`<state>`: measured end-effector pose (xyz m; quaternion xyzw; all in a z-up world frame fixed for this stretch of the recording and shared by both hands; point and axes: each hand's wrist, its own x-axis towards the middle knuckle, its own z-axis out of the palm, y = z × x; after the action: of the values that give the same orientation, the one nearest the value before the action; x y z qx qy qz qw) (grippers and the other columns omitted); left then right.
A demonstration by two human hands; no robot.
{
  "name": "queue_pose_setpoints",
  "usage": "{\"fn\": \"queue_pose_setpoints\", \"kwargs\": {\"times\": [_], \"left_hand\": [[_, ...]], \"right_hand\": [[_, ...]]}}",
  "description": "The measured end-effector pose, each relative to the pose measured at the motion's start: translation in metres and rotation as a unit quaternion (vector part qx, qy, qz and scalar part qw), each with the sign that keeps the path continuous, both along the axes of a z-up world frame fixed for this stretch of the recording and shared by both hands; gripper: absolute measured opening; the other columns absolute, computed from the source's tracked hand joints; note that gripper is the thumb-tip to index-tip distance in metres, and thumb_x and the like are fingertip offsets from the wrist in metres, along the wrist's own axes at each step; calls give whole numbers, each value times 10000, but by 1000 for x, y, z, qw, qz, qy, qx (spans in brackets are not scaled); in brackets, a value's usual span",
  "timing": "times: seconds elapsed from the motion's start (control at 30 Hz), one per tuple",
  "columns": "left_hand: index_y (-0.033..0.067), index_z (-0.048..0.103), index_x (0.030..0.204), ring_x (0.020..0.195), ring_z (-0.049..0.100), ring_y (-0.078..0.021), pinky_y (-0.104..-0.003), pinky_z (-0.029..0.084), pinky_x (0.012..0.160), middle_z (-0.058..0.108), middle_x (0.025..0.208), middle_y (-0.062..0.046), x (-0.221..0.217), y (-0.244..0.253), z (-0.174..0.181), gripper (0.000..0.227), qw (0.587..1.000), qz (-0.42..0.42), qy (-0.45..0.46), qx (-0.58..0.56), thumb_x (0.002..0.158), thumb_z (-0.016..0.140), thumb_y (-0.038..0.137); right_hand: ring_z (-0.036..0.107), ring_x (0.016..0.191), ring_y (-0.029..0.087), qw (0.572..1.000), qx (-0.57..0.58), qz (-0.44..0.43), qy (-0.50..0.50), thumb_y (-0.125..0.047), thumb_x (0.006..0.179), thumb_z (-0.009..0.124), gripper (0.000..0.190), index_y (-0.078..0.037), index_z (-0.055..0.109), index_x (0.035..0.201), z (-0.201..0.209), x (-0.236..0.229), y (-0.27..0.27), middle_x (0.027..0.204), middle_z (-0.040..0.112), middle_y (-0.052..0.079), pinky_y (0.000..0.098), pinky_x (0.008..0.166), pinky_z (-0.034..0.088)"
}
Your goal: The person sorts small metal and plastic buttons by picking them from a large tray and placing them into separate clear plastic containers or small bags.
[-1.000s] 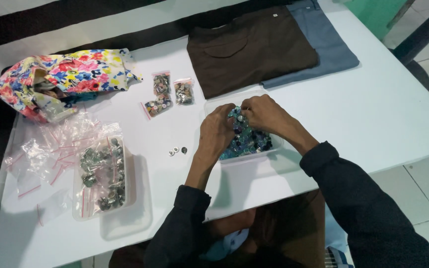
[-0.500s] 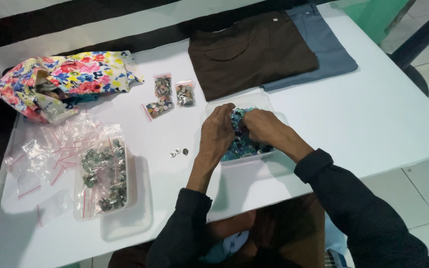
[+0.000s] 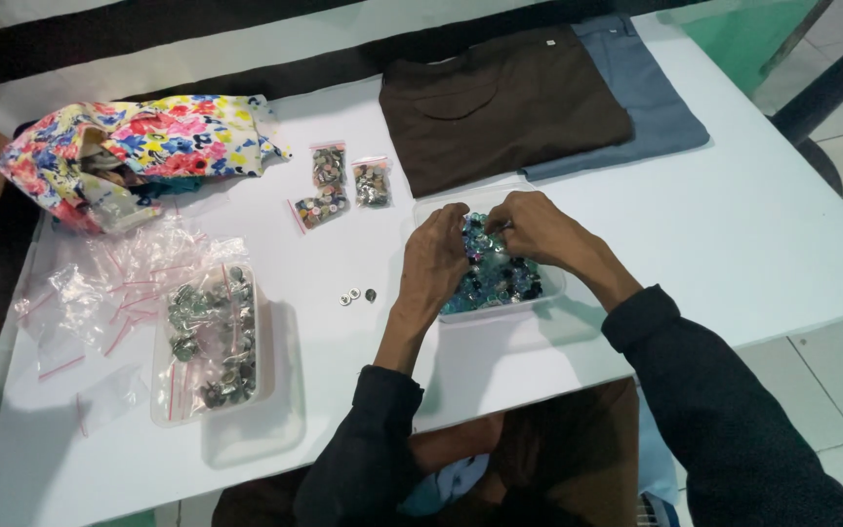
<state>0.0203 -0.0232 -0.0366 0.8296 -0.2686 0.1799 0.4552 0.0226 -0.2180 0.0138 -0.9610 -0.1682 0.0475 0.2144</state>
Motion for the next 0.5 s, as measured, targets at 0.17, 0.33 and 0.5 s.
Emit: {"fn": "queue_pose_setpoints", "kwargs": {"times": [0.17,0.33,0.5], "left_hand": [[78,649,1188,896,727,-407,-470,599,745,697,935,-159,-4,0,7,235,1000,7,10,13,999,530,4],[77,647,1178,880,728,-416,-482,596,754,698,924,-170,-7,0,15,232,999,3,23,26,1001,516,2],[89,646,1186,883,731,-407,-480,590,751,702,934,-160,-1,-1,2,242,999,8,30,40,986,531,16]], "right_hand": [[718,922,457,999,-32,-22,-28,-5,863,567,249,2,686,1081,-22,0,16,969,697,251,517,764,596],[720,781,436,982,-132,31,-131,46,801,640,187,83,658,982,-59,11,17,903,651,234,465,605,622],[704,760,453,998,-15,-28,-61,1,845,615,250,98,517,1053,-46,8,19,825,625,248,517,603,577]]}}
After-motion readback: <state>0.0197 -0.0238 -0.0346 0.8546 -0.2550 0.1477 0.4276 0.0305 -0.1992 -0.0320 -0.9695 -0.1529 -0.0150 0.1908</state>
